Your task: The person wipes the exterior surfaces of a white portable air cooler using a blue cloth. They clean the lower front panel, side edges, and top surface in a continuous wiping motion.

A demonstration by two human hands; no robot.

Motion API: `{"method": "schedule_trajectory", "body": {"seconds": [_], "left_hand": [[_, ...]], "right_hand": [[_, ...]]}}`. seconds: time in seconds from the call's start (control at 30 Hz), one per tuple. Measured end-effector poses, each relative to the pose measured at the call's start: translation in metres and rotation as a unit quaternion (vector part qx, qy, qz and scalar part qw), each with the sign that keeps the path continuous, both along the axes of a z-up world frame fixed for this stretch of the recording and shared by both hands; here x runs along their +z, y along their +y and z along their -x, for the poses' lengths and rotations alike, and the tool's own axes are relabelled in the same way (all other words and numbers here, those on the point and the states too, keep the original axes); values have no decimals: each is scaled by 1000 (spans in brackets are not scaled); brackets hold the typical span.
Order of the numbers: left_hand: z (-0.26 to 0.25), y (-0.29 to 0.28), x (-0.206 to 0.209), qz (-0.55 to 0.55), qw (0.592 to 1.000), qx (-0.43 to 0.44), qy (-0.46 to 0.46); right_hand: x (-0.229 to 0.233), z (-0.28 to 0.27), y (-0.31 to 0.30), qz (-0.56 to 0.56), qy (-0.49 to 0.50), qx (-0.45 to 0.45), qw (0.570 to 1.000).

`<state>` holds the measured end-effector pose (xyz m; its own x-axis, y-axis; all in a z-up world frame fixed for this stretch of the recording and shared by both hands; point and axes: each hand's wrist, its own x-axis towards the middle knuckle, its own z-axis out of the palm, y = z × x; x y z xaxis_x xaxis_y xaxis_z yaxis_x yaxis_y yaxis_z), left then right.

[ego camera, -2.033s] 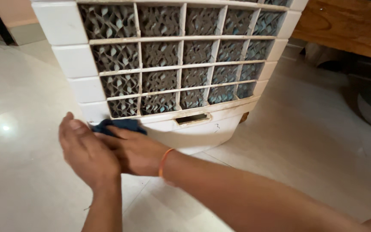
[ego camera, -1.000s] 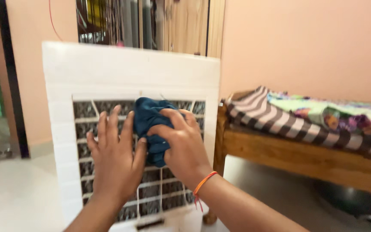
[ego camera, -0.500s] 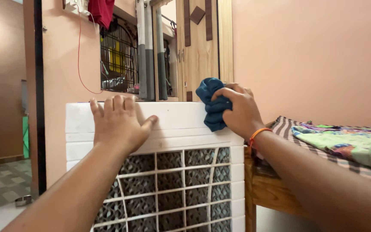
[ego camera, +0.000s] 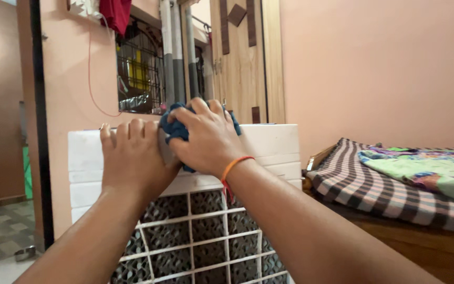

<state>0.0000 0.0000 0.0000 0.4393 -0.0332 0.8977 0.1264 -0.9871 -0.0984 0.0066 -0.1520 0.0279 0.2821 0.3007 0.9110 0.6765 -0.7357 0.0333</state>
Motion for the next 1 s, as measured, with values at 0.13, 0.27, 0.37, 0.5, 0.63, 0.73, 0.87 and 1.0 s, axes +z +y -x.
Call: {"method": "schedule_trajectory", "body": {"seconds": [0.13,0.27,0.37,0.5,0.63,0.73,0.87,1.0], "left_hand": [[15,-5,13,4,995,25,95],[18,-6,15,20,995,14,94],[15,-9,3,32,999,-28,8],[9,-10,-8,35,989,-86,-114],[5,-6,-3,54,976,-130,-167],[5,-9,-2,58,971,-121,-196],[7,-13,6,104,969,-109,-197],[-2,-11,21,174,959,-121,-186]], "right_hand": [[-4,-2,-44,8,20,-26,999],[2,-18,-79,-36,52,-53,997],[0,-28,-83,-42,12,-34,998],[5,-30,-81,-41,57,-63,995],[15,-25,-85,-20,105,-71,992],[20,-20,-84,-11,111,-79,991],[21,-16,-82,-1,98,-79,992],[20,-23,-89,-15,77,-48,996]]}}
